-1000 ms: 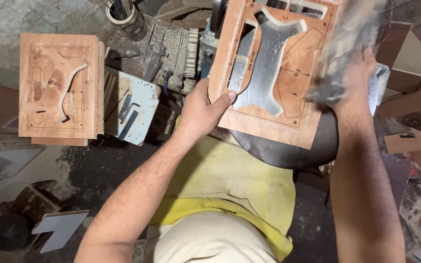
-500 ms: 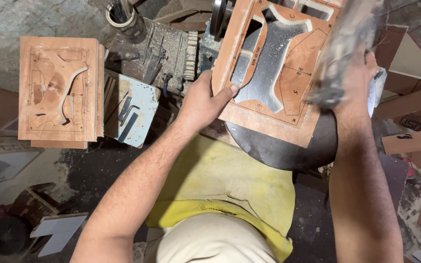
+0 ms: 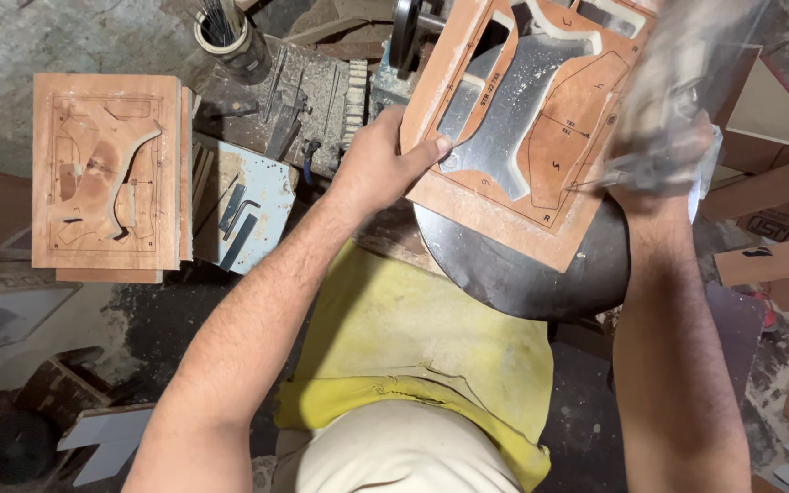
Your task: The person uses a band saw to cut a rectangular wooden board along marked outlines, then removes the cut pieces and sets them aside. The person continues cutting additional small wooden pieces on the same machine.
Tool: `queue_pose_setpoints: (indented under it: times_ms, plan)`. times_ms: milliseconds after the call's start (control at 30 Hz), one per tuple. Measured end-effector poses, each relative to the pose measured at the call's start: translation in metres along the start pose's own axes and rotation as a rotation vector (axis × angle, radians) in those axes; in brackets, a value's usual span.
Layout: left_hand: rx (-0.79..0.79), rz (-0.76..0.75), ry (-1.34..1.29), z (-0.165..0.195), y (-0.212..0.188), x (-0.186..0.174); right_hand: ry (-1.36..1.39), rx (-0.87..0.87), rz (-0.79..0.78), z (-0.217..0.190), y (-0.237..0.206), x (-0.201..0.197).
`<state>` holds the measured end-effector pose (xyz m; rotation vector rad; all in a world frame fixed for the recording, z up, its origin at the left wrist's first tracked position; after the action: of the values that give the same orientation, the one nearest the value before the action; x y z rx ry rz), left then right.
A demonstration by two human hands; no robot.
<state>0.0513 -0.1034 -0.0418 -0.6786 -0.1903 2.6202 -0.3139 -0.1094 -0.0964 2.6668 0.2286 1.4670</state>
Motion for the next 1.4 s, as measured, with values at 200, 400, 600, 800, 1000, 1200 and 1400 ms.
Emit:
queue_pose_setpoints:
  times_ms: [200,400,600,800,1000,1200,1400]
  plan:
    - [0.041,0.016,0.044,0.003,0.009,-0.003,-0.157,-0.085,0.046,-0.003,-0.006,0.004]
    - [0.069,0.0,0.062,0.009,0.02,-0.006,-1.16,-0.203,0.362,-0.03,-0.021,0.013]
    - [0.077,-0.038,0.08,0.011,0.028,-0.006,-2.439,-0.203,0.403,-0.024,-0.027,0.047]
    - [0.092,-0.04,0.107,0.01,0.036,-0.005,-2.497,-0.141,0.422,-0.017,-0.027,0.068]
    - [0.179,-0.017,0.081,0.016,0.036,-0.008,-2.303,-0.077,0.296,-0.01,-0.048,0.103]
    - [0.028,-0.047,0.102,0.006,0.031,-0.006,-2.249,0.231,0.355,0.037,-0.118,0.134]
    - [0.069,-0.028,0.102,0.01,0.022,-0.009,-2.136,0.104,0.425,0.059,-0.151,0.159]
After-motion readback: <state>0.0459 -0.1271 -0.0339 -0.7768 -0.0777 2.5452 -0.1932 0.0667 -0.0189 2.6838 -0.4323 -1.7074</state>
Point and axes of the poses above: each hand's wrist, its own y-axis towards the middle knuckle, its own x-axis out of the palm, z = x × y, the point moved 9 cm from there along y, towards the middle knuckle, and after that the axes turned 5 degrees about -z, right-handed, at the moved point
